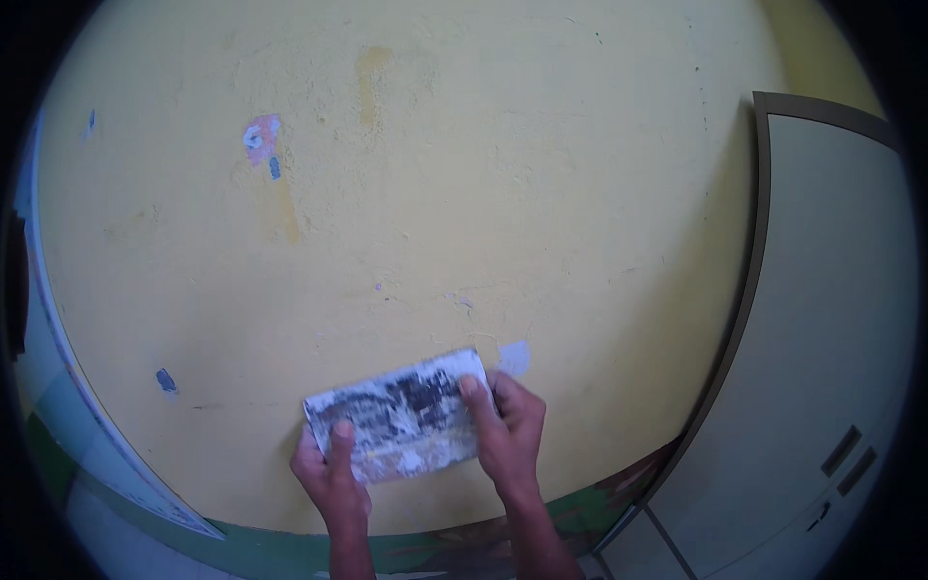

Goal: The recorder is using a putty knife to scrape and apply filler to a damaged yellow and green wall.

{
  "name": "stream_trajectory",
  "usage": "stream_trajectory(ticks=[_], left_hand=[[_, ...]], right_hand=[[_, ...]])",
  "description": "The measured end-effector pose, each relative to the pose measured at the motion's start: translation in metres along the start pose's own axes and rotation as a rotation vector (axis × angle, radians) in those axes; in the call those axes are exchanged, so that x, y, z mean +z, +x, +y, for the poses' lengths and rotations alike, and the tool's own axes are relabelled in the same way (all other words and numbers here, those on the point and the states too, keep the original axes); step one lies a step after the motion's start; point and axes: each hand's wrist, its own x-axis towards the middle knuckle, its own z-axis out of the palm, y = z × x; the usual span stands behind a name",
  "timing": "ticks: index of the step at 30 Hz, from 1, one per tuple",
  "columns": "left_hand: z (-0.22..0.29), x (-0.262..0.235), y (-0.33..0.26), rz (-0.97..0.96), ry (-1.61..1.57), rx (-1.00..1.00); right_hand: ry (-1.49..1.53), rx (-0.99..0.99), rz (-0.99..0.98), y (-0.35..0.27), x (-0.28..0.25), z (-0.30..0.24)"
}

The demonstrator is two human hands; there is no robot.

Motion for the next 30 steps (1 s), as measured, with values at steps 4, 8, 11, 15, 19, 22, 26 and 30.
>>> stream_trajectory(ticks=[4, 8, 11, 15, 19, 22, 26, 30], left_hand=[[-0.011, -0.013, -0.018, 0.001, -0.016, -0.024], [0.001, -0.013, -0.015, -0.008, -0.024, -0.100], [-0.003, -0.015, -0.021, -0.016, -0.036, -0.091], [-0.010, -0.010, -0.020, 0.011, -0.006, -0.071], [0.008, 0.004, -0.007, 0.007, 0.001, -0.004], [-0.003, 0.003, -0.019, -0.015, -0.009, -0.057], [0.004, 0.017, 0.003, 0.003, -0.014, 0.035], [0.004, 0.014, -0.005, -0.040, 0.038, 0.038]], right_hand=[[0.014, 0.055, 0.053, -0.028, -0.008, 0.017], [0.067, 0.085, 0.086, -0.033, -0.005, 0.015], [0.036, 0.082, 0.083, -0.032, -0.007, 0.014], [0.010, 0.045, 0.092, -0.031, -0.010, 0.014], [0.024, 0.058, 0.045, -0.010, -0.009, -0.001], [0.038, 0.043, 0.069, -0.021, -0.020, 0.015], [0.043, 0.015, 0.056, 0.011, -0.005, -0.016], [0.008, -0.006, 0.050, -0.005, -0.022, 0.006]])
